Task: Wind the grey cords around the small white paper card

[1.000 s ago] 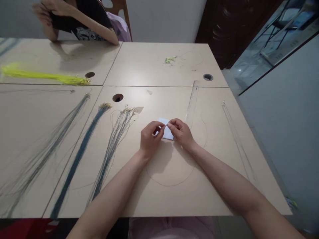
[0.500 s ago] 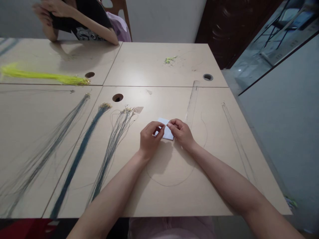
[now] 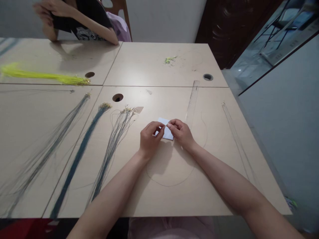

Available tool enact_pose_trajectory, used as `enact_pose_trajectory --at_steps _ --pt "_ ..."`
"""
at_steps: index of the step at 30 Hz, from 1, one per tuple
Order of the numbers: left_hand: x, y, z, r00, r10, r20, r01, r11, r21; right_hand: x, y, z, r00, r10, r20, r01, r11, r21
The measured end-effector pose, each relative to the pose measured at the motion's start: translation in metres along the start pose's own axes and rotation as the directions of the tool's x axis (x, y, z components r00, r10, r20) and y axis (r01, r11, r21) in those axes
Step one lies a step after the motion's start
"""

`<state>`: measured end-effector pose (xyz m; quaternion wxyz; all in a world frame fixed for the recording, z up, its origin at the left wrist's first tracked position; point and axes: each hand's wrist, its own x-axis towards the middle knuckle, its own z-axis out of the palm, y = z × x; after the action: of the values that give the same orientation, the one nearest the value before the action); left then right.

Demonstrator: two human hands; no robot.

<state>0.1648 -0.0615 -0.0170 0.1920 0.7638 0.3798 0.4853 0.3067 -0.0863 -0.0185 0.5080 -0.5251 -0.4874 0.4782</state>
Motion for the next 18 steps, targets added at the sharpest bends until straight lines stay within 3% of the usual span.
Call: enact_pose_trajectory --at_steps 18 --pt "0.0003 -0.0010 -0.0013 0.997 0.068 0.025 -0.069 0.997 0.034 0.0001 -0.0003 0.0006 1.000 0.018 -0.009 -0.018 1.000 -0.010"
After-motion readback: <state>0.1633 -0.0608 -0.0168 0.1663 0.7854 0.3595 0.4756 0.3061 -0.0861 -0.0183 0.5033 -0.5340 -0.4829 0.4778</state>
